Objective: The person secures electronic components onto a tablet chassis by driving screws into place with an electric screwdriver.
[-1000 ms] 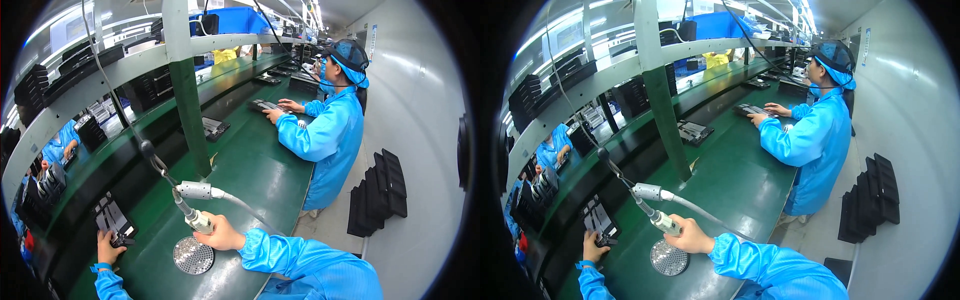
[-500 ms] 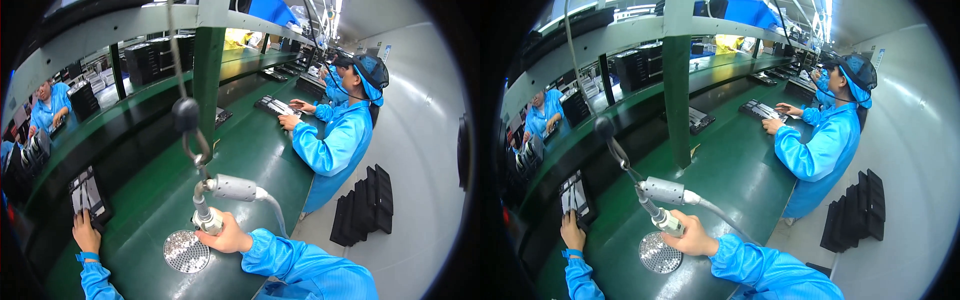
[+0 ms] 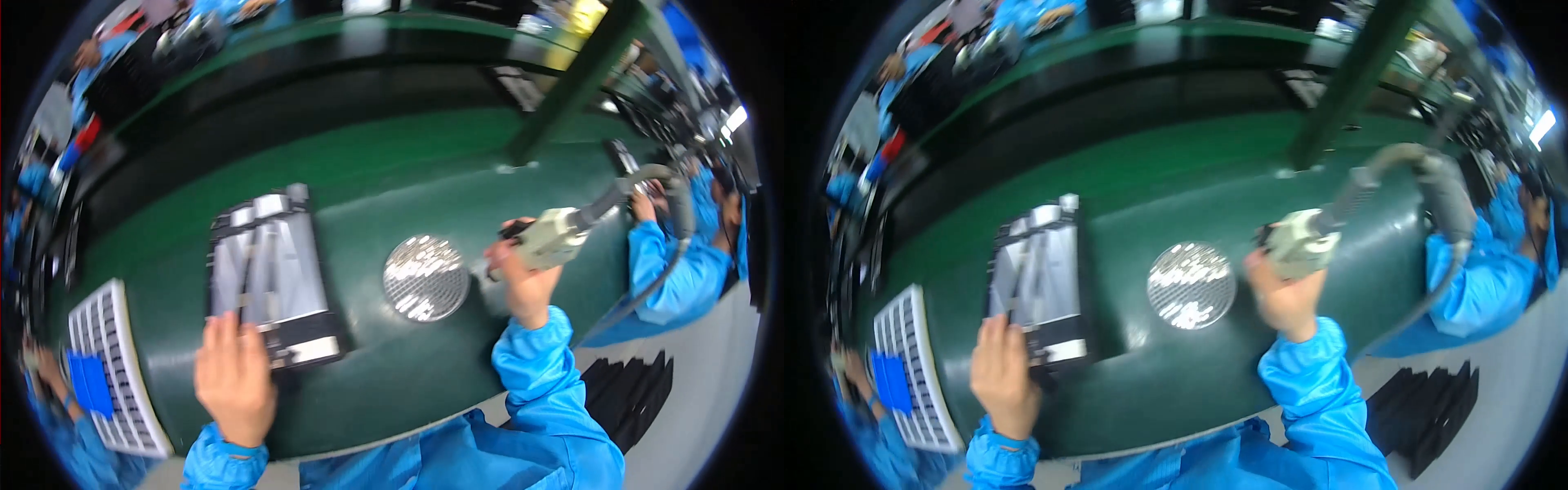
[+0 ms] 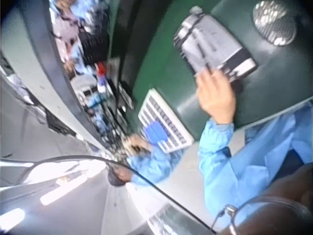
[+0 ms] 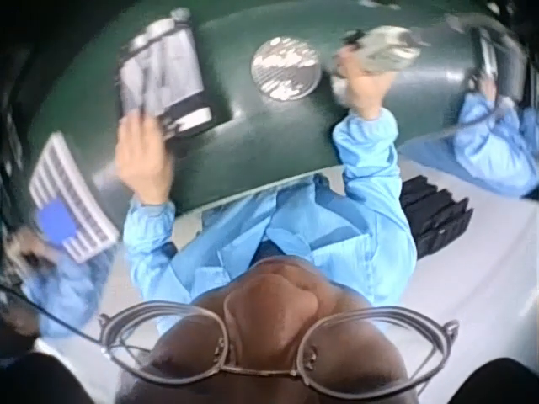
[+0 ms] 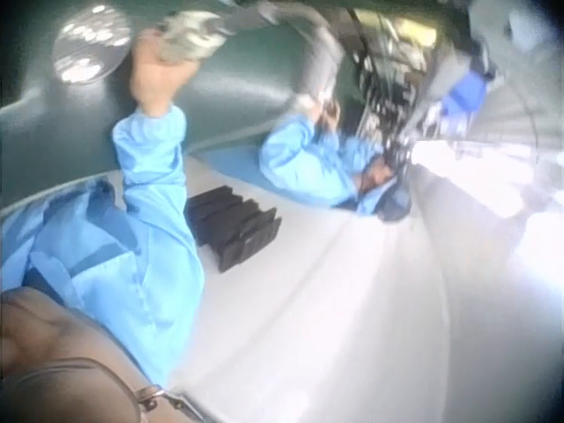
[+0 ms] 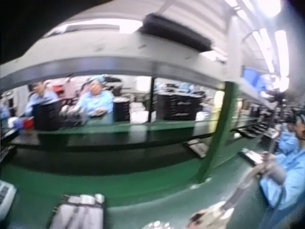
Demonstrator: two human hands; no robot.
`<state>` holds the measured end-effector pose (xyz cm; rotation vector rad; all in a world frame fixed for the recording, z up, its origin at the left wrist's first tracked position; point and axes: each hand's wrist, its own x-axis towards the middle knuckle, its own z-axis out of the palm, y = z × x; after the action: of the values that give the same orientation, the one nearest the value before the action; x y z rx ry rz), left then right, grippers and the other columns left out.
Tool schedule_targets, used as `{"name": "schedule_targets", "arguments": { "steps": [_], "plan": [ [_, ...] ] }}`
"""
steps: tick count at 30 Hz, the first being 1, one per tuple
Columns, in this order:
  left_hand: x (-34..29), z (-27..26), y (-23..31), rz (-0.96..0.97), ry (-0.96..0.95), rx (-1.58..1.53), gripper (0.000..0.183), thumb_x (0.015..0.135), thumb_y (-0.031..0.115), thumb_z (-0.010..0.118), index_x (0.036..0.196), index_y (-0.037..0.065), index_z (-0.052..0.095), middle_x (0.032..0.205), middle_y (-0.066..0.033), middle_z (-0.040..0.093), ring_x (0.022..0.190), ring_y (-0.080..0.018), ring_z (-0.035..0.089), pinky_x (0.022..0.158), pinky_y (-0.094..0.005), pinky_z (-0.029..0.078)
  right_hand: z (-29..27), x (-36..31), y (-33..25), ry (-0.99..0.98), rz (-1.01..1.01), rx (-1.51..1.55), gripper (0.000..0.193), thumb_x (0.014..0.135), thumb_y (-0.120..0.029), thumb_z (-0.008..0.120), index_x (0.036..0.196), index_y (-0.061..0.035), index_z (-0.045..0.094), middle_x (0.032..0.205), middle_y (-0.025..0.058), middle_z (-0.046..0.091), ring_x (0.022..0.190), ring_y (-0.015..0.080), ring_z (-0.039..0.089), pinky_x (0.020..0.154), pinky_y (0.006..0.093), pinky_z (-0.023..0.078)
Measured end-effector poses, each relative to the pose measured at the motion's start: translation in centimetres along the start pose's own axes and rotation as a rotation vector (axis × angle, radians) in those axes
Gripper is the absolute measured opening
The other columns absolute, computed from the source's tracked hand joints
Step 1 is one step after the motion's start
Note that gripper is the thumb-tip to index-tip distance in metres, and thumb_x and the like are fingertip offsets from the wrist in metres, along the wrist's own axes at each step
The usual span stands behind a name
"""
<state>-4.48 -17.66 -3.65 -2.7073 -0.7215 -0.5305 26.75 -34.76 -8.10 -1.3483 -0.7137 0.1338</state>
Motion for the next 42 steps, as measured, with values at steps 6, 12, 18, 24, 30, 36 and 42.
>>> {"name": "schedule_targets", "arguments": {
  "steps": [6,12,18,24,30,36,42],
  "plan": [
    [-1.5,0.4,3.3,-0.030,-0.258,-0.264,0.057,0.060,0.021,0.078,0.110,0.001,0.059,0.118,-0.0198,0.053,0.107,-0.0370,0.053,0.080,-0.0424,0.049,1.2,1.0,0.2,-0.049,0.030,0.030,0.030,0.081,0.000,0.060,0.110,0.0022,0.051,0.079,0.0081,0.058,0.064,0.0163,0.057,0.061,0.0315,0.051],
    [-1.1,1.2,3.3,0.197,-0.210,-0.507,0.044,0.065,0.016,0.073,0.103,-0.002,0.059,0.103,-0.0158,0.055,0.097,-0.0325,0.056,0.082,-0.0413,0.047,1.6,1.0,0.0,-0.031,-0.011,0.045,0.029,0.082,-0.002,0.061,0.109,0.0048,0.052,0.077,0.0082,0.057,0.062,0.0169,0.056,0.066,0.0353,0.051],
    [0.0,2.6,4.6,0.591,-0.045,-0.583,0.030,0.069,0.004,0.063,0.099,-0.003,0.063,0.099,-0.0160,0.060,0.089,-0.0281,0.059,0.075,-0.0380,0.048,1.4,-0.1,0.0,0.044,0.004,0.064,0.032,0.080,-0.002,0.062,0.110,0.0003,0.050,0.081,0.0081,0.058,0.067,0.0190,0.061,0.060,0.0336,0.052],
    [-0.2,3.3,4.9,0.534,0.100,-0.584,0.021,0.074,0.006,0.064,0.091,-0.007,0.064,0.092,-0.0158,0.061,0.085,-0.0282,0.059,0.072,-0.0380,0.049,1.1,-0.2,-0.6,-0.038,0.083,0.006,0.033,0.077,0.002,0.063,0.107,0.0006,0.049,0.079,0.0076,0.058,0.065,0.0167,0.060,0.062,0.0310,0.051],
    [0.0,4.1,6.3,0.489,0.118,-0.481,0.023,0.077,0.008,0.065,0.094,-0.008,0.063,0.088,-0.0156,0.059,0.083,-0.0280,0.057,0.068,-0.0377,0.047,0.9,-0.7,-0.6,-0.014,0.080,0.011,0.035,0.076,0.003,0.063,0.107,0.0017,0.049,0.080,0.0087,0.059,0.067,0.0173,0.061,0.060,0.0293,0.052],
    [-0.7,4.5,6.9,0.415,0.084,-0.508,0.028,0.071,0.005,0.069,0.095,-0.009,0.062,0.090,-0.0172,0.058,0.084,-0.0316,0.057,0.068,-0.0407,0.047,1.5,-0.4,-0.2,-0.001,0.056,0.038,0.036,0.075,0.002,0.064,0.108,0.0013,0.049,0.083,0.0095,0.059,0.065,0.0179,0.060,0.060,0.0331,0.053],
    [-0.5,4.7,6.8,0.376,0.120,-0.523,0.034,0.071,0.004,0.072,0.099,-0.010,0.061,0.093,-0.0170,0.057,0.085,-0.0321,0.056,0.070,-0.0418,0.047,1.6,0.5,-1.5,0.001,-0.009,-0.015,0.031,0.081,-0.006,0.062,0.108,0.0050,0.052,0.074,0.0085,0.056,0.061,0.0172,0.055,0.064,0.0366,0.051]
  ]
}}
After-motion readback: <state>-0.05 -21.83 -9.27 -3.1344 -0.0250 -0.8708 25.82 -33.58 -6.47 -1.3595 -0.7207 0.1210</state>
